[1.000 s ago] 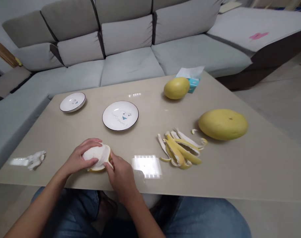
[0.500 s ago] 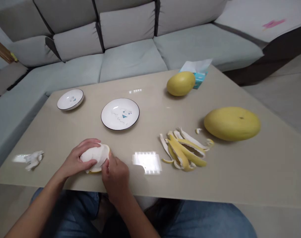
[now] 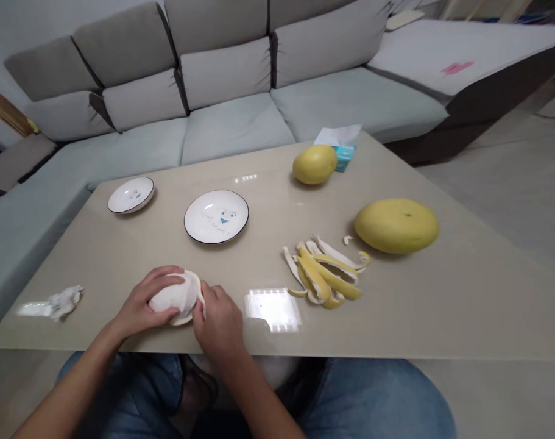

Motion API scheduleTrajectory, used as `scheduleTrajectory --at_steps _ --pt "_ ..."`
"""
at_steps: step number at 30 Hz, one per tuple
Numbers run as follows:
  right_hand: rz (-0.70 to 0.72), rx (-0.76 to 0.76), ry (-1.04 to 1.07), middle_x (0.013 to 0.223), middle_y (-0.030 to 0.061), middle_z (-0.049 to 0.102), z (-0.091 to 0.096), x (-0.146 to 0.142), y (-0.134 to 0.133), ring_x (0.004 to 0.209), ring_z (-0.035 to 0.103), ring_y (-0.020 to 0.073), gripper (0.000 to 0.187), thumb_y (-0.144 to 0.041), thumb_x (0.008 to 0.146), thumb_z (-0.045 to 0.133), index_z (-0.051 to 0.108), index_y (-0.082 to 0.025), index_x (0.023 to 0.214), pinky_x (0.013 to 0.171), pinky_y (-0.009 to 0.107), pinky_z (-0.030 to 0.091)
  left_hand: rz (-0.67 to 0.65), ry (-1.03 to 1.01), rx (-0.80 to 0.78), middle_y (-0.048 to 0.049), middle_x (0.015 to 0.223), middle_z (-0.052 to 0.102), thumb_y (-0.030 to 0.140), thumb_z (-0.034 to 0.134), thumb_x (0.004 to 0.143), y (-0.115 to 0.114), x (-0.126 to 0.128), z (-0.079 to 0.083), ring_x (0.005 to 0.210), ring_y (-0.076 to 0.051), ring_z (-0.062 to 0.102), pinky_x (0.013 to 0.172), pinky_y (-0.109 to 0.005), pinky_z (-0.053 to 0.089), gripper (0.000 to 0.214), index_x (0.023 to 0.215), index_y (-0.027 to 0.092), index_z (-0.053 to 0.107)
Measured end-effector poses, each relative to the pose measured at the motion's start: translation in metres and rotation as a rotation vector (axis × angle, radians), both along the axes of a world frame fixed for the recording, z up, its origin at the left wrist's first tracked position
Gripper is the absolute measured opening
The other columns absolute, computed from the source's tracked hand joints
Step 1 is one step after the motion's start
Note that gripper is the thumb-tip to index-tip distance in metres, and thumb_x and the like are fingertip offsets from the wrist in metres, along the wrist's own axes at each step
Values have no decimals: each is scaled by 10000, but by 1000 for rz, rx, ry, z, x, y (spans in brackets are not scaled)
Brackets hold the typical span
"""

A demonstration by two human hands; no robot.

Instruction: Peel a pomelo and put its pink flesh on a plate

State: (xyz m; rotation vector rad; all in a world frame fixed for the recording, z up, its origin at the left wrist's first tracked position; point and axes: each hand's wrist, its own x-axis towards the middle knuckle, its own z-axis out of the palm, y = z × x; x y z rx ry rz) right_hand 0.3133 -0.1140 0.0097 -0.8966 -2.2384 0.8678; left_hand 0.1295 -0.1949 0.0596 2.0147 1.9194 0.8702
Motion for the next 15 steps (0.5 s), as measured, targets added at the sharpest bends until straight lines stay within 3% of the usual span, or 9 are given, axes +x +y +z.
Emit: scheduleTrajectory --at_steps 6,11,15 --pt "-48 -1 153 752 50 641 -10 -13 12 708 609 187 190 -142 842 491 680 -163 846 645 267 426 34 11 39 -95 1265 611 230 720 769 -2 5 -2 1174 -258 577 1005 -410 483 466 1218 267 601" --pt "-71 16 191 736 39 643 -12 -14 10 696 611 177 166 -142 851 507 668 -169 819 644 260 415 56 6 -4 -98 1334 554 245 713 787 -10 4 -1 1246 -271 532 1046 -436 460 486 1254 290 587" --pt "-135 57 132 717 45 630 -11 -11 -4 674 594 183 154 -147 854 514 649 -170 784 622 265 398 307 48 -2 -99 1515 333 294 665 858 -23 21 2 1387 -296 386 1114 -486 389 510 1348 324 525"
